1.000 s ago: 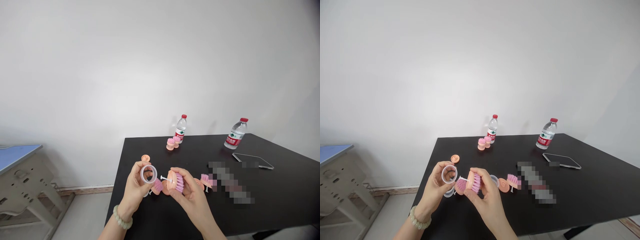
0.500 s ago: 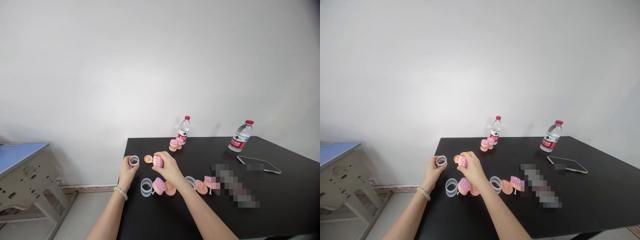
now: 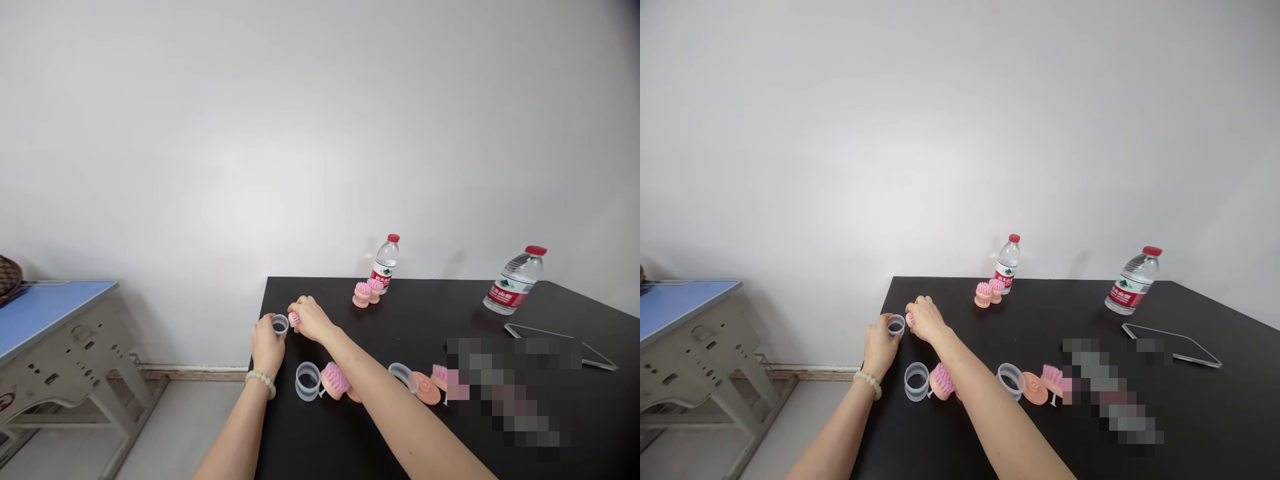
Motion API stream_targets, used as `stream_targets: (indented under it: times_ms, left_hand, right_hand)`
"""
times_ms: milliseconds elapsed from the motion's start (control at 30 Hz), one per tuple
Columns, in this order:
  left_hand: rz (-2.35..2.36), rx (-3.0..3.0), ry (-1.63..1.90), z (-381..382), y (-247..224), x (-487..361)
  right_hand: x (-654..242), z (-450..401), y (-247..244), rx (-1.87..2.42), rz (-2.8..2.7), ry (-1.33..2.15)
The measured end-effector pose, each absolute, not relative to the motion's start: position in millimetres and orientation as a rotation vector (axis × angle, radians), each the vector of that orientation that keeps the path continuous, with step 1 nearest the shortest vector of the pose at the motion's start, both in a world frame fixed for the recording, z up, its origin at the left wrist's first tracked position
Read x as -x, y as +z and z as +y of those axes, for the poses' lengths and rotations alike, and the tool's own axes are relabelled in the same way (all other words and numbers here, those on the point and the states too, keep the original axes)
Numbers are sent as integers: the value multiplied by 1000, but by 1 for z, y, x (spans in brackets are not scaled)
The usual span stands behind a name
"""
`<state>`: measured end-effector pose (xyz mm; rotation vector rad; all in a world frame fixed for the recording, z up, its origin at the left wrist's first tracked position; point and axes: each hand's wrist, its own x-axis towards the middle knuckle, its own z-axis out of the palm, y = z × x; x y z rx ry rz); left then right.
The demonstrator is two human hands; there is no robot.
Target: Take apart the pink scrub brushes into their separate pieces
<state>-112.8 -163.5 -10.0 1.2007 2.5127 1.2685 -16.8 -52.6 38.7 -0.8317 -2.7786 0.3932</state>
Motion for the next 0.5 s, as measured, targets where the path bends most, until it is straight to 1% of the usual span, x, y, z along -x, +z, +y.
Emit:
stream_targets:
  times_ms: [200,500]
  left_hand:
    - [2559,-1235,1228,-160,-15,113]
    - [2455,-1338,1276,-155,-25,112]
  right_hand:
    - [17,-50,28,804,-2832,343]
    - [0,-42,19,773,-2758,366]
